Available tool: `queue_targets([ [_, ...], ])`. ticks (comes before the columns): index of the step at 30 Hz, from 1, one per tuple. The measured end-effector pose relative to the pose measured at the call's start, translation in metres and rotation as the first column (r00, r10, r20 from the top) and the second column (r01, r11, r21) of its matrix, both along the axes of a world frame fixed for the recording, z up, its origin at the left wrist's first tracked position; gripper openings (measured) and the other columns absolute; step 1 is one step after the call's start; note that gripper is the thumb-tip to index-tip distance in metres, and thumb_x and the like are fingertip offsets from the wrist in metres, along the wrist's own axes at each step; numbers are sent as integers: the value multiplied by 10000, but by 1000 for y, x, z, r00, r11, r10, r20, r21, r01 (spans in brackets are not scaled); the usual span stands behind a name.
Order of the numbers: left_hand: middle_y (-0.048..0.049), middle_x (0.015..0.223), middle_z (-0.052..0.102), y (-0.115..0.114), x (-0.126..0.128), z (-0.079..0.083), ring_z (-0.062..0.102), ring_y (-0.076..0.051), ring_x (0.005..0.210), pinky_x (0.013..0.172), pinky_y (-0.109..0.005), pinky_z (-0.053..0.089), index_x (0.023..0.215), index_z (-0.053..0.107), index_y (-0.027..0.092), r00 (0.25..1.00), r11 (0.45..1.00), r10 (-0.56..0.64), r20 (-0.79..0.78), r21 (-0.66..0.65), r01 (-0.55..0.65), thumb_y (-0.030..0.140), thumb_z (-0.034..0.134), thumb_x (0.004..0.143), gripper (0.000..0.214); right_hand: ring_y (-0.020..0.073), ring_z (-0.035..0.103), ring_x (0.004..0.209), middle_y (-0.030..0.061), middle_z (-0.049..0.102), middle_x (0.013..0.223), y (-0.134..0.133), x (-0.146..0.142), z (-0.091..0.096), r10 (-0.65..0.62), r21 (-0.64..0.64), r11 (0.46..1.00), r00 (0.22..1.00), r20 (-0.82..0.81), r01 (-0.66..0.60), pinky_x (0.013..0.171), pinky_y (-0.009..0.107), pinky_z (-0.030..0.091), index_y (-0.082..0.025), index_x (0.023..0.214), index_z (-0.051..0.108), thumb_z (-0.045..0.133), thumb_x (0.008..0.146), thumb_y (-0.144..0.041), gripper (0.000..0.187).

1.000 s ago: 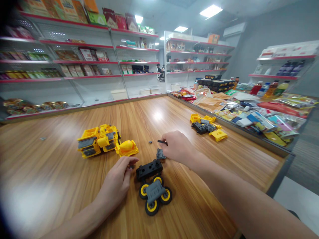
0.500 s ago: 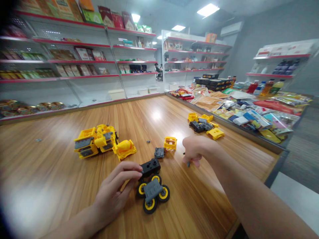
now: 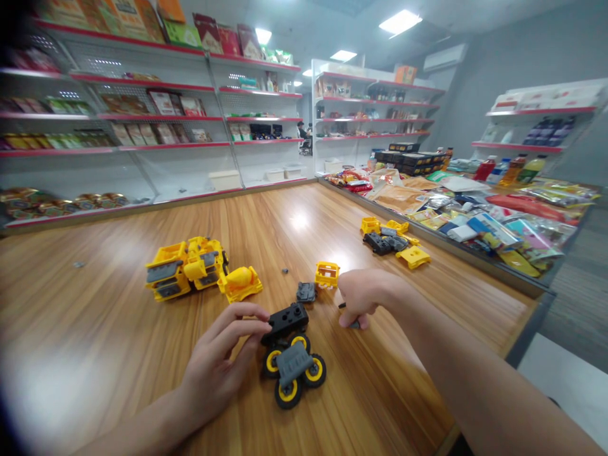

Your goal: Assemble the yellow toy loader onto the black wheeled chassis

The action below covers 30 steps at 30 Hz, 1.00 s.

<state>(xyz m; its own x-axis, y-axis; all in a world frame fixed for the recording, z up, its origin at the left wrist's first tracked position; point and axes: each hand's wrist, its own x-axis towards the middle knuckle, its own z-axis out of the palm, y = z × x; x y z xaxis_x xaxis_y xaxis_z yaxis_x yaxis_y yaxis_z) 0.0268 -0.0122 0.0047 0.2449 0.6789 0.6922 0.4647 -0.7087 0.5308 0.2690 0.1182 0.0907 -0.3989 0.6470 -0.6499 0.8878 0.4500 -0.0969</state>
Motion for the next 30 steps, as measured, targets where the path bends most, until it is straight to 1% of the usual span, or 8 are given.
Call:
queue_targets([
  [6, -78, 1061, 529, 1, 0, 3, 572, -149, 985, 836, -268, 511, 1051, 600, 180, 999, 999, 42, 0, -17, -42, -47, 500, 857, 314, 117, 509, 481, 7, 634, 576, 1, -1, -8, 64, -4, 998, 996, -58, -65, 458, 229, 312, -162, 594, 623, 727, 606, -321, 191],
  [10, -78, 1061, 529, 0, 0, 4, 561, -159, 1003, 850, -283, 501, 1044, 599, 179, 998, 997, 64, 1, -36, -63, -43, 497, 855, 308, 93, 475, 455, -15, 607, 549, 0, -3, -4, 125, -54, 989, 966, -228, -141, 428, 217, 291, -159, 626, 664, 673, 696, -353, 206],
  [15, -79, 1063, 518, -1, -1, 5, 554, -158, 997, 849, -283, 494, 1045, 601, 173, 998, 998, 55, 16, -32, -54, -47, 487, 851, 315, 56, 450, 470, -17, 667, 699, -4, -11, 4, 35, -196, 964, 818, -574, -179, 416, 184, 315, -154, 813, 683, 655, 795, -419, 267],
  [20, -78, 1052, 522, 0, -1, 4, 550, -163, 995, 841, -281, 489, 1037, 602, 177, 998, 997, 69, 10, -38, -69, -47, 486, 847, 316, 49, 435, 460, -19, 673, 722, -11, -23, -7, -44, -230, 958, 708, -705, -170, 392, 172, 301, -154, 863, 673, 682, 795, -441, 294],
  [23, -81, 1056, 524, -1, -1, 4, 553, -171, 1000, 843, -287, 490, 1037, 602, 182, 997, 996, 77, 8, -50, -77, -40, 480, 848, 316, 68, 495, 493, -11, 683, 696, -9, -26, -16, -35, -194, 968, 675, -737, -161, 438, 178, 344, -148, 859, 681, 675, 806, -396, 254],
  [25, -82, 1058, 528, -1, -1, 4, 555, -174, 999, 848, -293, 493, 1032, 602, 183, 997, 995, 79, 6, -56, -79, -34, 472, 851, 311, 97, 574, 568, 6, 697, 705, -6, -27, -19, -27, -130, 984, 612, -791, -124, 522, 194, 411, -141, 855, 682, 653, 824, -365, 228],
  [28, -85, 1056, 533, 0, -1, 5, 556, -180, 1000, 862, -304, 493, 1027, 600, 182, 996, 994, 91, 2, -68, -91, -22, 464, 857, 299, 147, 648, 731, 39, 725, 799, -2, -27, -23, 83, 115, 993, 539, -838, 27, 678, 239, 466, -145, 859, 700, 623, 836, -307, 181],
  [30, -86, 1051, 538, 0, 0, 6, 557, -182, 999, 868, -310, 495, 1023, 600, 182, 995, 992, 103, 3, -73, -102, -15, 460, 861, 291, 165, 655, 812, 53, 736, 893, 0, -27, -26, 183, 296, 948, 566, -804, 114, 739, 259, 464, -160, 900, 718, 607, 837, -271, 169],
])
